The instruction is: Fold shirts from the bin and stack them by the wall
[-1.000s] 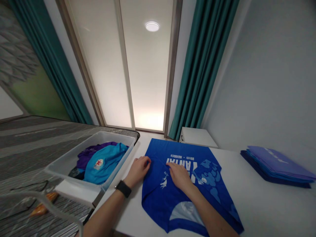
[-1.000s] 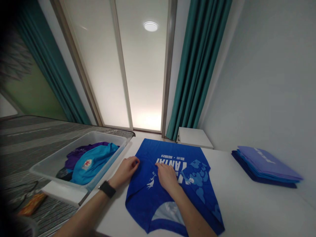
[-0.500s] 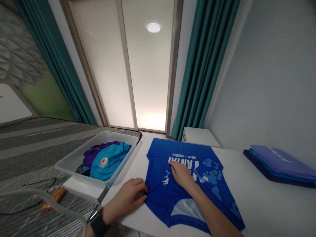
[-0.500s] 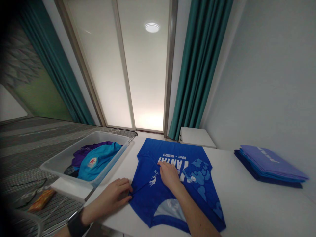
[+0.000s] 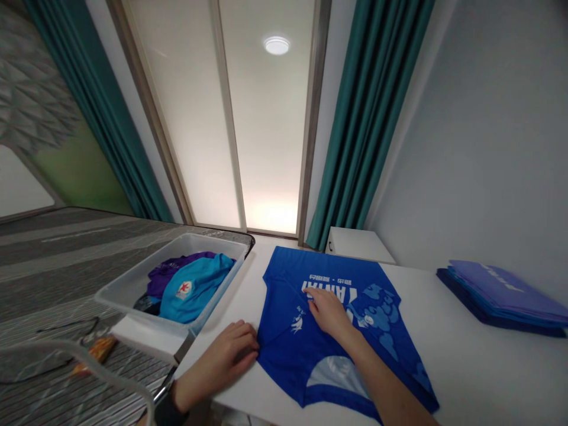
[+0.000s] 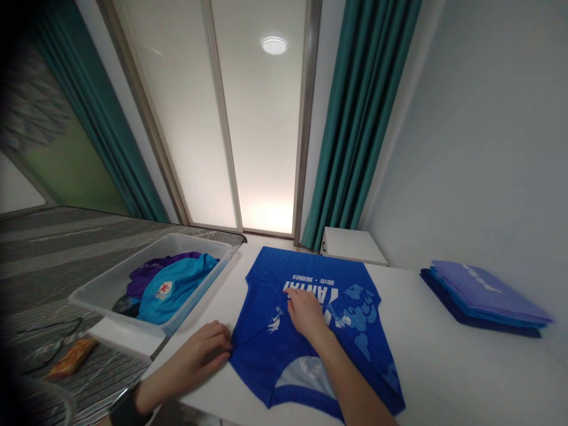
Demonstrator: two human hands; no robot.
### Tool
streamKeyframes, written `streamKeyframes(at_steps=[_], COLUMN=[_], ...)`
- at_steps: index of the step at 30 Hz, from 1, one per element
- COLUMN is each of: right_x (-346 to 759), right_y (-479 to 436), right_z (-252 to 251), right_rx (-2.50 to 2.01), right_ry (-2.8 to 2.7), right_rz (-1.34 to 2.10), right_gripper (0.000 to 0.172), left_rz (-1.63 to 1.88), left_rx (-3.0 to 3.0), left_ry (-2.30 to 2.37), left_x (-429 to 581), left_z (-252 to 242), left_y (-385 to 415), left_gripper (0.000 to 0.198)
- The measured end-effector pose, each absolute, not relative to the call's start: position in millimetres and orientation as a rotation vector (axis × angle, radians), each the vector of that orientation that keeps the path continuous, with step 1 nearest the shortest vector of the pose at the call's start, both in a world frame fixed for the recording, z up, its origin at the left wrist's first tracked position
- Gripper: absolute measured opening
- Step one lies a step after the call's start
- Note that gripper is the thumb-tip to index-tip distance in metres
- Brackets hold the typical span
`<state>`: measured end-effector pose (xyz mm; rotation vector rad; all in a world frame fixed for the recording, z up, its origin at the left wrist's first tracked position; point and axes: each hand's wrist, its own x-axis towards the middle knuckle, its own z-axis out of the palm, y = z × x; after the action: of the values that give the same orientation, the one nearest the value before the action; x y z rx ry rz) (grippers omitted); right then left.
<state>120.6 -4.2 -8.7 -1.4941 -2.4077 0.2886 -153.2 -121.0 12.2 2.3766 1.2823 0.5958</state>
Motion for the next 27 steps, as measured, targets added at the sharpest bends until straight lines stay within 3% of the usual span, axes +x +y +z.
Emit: streamKeyframes(at_steps=[6,13,27], right_x=[176.5,223.5,103.3], right_y=[21.1,28.2,-21.2], right_z=[4.5,21.0,8.9], right_rx=[-1.579,-1.847,-1.781], right_ry=[-2.102,-1.970,-2.382], right_rz=[0.345,0.271,0.021], right_gripper=[0.037,0.032,0.026], left_rz=[0.708,0.668,0.657], left_rx=[2.087,2.144,2.204], left_ry=[1.319,1.316,1.354], left_x=[-156.2,-155.9,-153.1], left_z=[14.2,6.1,4.6], left_y=[-117.8,-115.2,-116.6], left_gripper=[0.023,0.017,0.017])
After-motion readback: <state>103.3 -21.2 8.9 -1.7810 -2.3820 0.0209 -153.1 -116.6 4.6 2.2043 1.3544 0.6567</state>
